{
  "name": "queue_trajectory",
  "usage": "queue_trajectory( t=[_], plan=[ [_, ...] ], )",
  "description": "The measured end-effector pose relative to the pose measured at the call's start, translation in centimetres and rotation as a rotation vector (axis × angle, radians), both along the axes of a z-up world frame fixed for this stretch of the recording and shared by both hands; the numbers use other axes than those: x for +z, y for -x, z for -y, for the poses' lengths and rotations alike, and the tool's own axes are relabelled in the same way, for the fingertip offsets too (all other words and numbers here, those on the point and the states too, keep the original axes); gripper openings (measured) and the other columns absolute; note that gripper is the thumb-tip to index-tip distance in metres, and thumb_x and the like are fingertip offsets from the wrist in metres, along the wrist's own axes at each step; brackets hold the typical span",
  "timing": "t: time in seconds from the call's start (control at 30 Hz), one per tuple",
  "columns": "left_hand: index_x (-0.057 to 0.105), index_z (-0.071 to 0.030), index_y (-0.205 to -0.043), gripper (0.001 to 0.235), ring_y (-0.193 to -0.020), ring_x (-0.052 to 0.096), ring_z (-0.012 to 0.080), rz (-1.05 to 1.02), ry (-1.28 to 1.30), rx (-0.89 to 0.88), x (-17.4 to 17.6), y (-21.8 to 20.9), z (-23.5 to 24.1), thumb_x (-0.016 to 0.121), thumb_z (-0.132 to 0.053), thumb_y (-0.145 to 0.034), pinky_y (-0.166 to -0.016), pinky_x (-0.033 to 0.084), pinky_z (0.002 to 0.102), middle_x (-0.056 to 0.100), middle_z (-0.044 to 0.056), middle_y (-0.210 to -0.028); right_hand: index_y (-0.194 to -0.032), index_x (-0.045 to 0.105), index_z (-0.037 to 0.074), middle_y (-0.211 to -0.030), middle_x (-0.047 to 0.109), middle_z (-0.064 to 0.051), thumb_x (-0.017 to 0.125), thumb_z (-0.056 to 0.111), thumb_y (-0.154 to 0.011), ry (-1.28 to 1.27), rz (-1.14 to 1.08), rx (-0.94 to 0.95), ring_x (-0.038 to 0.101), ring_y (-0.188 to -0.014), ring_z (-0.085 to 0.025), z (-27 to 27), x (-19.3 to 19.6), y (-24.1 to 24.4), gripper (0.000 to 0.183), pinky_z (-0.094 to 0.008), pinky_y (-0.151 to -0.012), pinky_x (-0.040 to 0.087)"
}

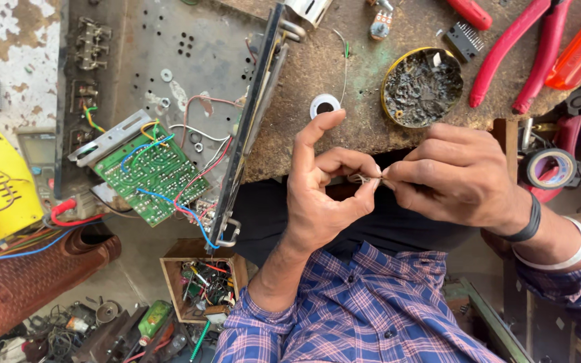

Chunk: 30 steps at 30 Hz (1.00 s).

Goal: The person strips the insulation from several small wires using a handheld tool and then twists the exposed strands together. The person then places the prepared wires into a small yellow container.

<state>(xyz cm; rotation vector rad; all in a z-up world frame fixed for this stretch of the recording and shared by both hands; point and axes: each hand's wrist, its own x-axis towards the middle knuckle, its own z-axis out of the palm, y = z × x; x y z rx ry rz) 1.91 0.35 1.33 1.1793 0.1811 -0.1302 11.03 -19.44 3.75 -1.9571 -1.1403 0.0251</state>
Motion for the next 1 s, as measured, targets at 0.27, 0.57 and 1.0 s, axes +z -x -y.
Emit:
queue_trajectory(
  t=[0.27,0.57,1.0],
  plan=[
    [0.026,-0.01,-0.162,0.085,-0.093,0.07,0.0071,0.038,-0.031,-0.021,-0.33,0.1,-0.17,0.072,0.015,-0.094,-0.083,0.056,0.02,0.071,0.005,-0.1,-0.093,0.074,0.004,-0.072,0.059,-0.005,0.087,0.005,-0.074,0.007,-0.067,-0.007,0.056,-0.063,-0.021,0.09,-0.32,-0.02,0.024,-0.036,-0.054,0.042],
    [0.025,-0.009,-0.162,0.085,-0.095,0.07,0.0075,0.013,0.022,-0.021,-0.28,0.06,-0.33,0.071,0.014,-0.094,-0.086,0.057,0.021,0.07,0.006,-0.1,-0.094,0.073,0.007,-0.076,0.061,-0.005,0.085,0.007,-0.077,0.043,-0.177,-0.044,0.06,-0.067,-0.019,0.32,-0.12,-0.06,0.021,-0.035,-0.059,0.045],
    [0.031,-0.004,-0.156,0.073,-0.082,0.064,0.0036,0.012,0.022,0.008,-0.34,0.11,-0.21,0.071,0.01,-0.097,-0.075,0.052,0.018,0.071,0.006,-0.095,-0.102,0.073,0.008,-0.087,0.067,-0.005,0.091,0.006,-0.08,0.001,0.143,-0.013,0.059,-0.066,-0.02,0.03,-0.58,-0.19,0.028,-0.034,-0.056,0.045]
  ],
)
